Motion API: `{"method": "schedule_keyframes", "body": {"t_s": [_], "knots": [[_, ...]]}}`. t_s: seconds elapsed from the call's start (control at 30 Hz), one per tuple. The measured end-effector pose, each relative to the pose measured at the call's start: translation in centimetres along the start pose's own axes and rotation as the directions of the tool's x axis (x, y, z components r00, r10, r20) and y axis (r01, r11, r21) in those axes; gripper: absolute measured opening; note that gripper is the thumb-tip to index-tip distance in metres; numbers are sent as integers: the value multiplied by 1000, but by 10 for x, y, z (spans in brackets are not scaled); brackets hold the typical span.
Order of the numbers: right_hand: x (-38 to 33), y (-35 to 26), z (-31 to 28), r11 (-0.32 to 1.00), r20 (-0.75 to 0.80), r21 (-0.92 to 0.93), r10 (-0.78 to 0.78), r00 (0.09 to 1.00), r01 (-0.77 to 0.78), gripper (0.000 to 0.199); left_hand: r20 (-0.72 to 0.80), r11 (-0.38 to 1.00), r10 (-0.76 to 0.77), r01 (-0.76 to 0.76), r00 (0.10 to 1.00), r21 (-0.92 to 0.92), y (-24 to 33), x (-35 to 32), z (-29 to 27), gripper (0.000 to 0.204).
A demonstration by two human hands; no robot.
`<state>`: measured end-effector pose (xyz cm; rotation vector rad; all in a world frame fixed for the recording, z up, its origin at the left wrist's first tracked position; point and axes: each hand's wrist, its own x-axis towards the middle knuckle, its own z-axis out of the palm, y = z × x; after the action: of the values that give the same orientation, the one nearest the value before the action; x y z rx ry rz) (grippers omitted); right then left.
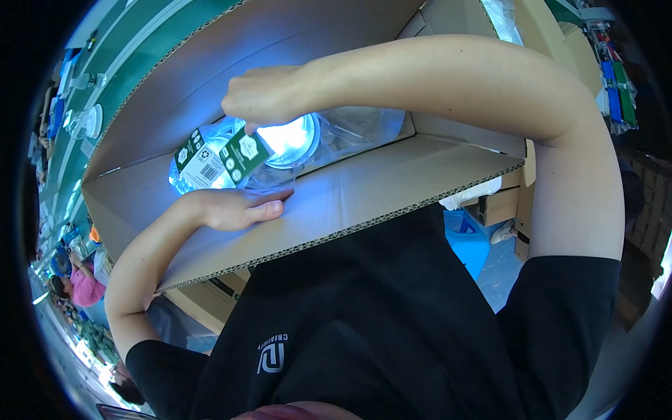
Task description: Packaging LED light fixtures and instruction manuals into cardboard boxes on an assembly line.
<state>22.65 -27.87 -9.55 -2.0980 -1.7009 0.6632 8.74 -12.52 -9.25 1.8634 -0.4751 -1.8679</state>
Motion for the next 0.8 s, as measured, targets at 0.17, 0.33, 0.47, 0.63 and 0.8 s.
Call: {"method": "schedule_keyframes", "body": {"t_s": [0.17, 0.33, 0.47, 0.63, 0.8], "knots": [[1, -4, 19, 990, 3, 30, -141, 990, 141, 16, 76, 993, 80, -86, 994, 86, 31, -59, -33, 97], [3, -11, 18, 968, 108, -106, -217, 970, 228, 15, -144, 956, 271, -284, 952, -73, 27, -122, -44, 64], [-9, -2, -7, 992, 184, -48, -109, 977, 119, 18, -557, 984, 176, -131, 812, 120, 35, -133, -62, 49], [-20, -7, -76, 935, 345, -339, 24, 938, 101, 17, -798, 839, 403, 169, 448, 518, -2, -78, -43, 63], [-61, 25, -100, 938, -29, -336, -99, 995, 84, 25, -719, 785, 291, 272, 631, 556, -14, -48, -53, 62]]}}
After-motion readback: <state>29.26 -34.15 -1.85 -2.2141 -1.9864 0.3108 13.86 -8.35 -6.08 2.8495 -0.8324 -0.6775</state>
